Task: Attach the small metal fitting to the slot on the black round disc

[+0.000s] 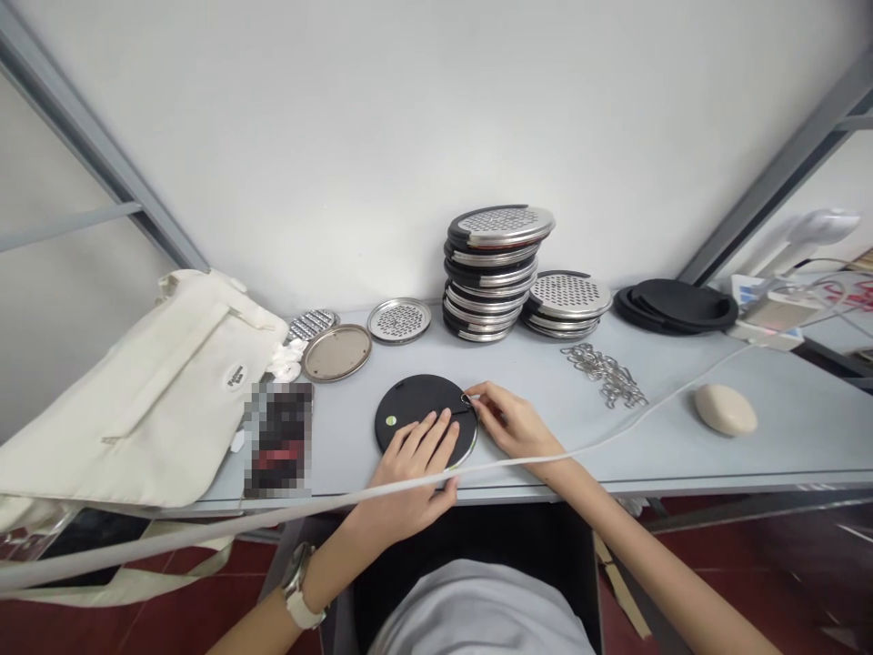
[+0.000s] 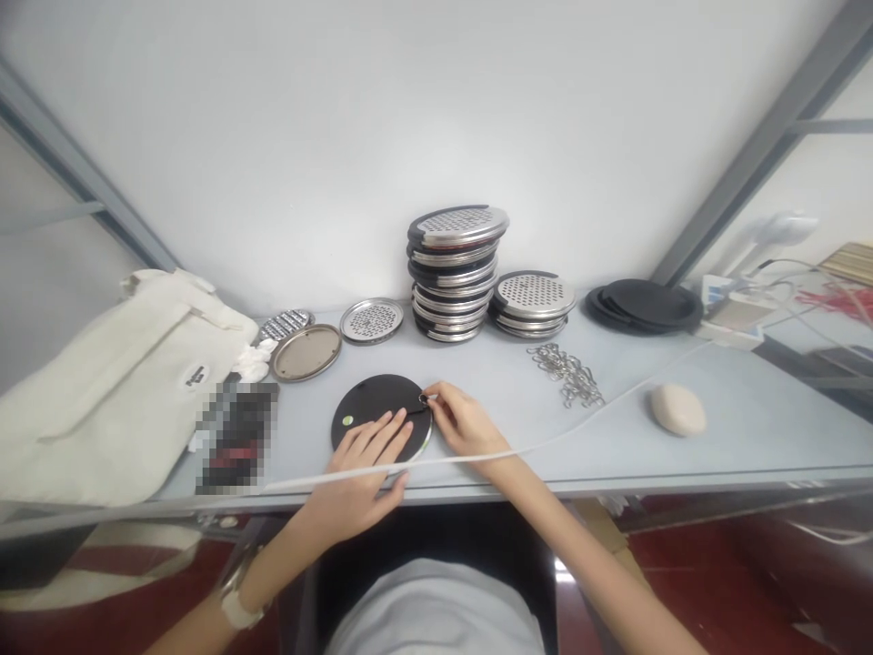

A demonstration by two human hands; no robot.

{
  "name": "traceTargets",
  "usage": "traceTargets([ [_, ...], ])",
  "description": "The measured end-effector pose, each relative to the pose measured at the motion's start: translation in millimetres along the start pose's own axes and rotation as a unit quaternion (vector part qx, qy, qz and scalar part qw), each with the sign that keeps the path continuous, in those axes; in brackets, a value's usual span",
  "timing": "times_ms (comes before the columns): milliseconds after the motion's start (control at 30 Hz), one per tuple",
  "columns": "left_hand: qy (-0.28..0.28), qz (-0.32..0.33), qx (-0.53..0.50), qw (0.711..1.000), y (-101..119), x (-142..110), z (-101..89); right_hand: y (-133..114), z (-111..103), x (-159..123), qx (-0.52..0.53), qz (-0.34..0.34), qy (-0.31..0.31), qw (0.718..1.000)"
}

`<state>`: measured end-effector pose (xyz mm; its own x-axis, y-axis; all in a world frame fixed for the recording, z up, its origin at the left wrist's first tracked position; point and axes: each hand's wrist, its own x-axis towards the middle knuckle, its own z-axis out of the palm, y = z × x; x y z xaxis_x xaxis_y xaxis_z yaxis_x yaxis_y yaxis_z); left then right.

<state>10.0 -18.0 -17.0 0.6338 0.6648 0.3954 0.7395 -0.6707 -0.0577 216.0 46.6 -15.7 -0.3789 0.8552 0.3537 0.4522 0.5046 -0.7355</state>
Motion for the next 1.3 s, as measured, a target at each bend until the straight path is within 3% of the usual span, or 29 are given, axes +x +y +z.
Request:
traceTargets([
  [533, -0.003, -0.002, 0.003, 1.0, 0.7, 0.2, -1.0, -6.5, -3.4, -2.5, -0.013, 0.005, -0.046, 0.999],
  [1300, -0.011, -0.014, 0.004, 1.0, 1.7, 0.0, -1.7, -6.3, -4.2, -1.8, 0.0, 0.015, -0.054, 0.998],
])
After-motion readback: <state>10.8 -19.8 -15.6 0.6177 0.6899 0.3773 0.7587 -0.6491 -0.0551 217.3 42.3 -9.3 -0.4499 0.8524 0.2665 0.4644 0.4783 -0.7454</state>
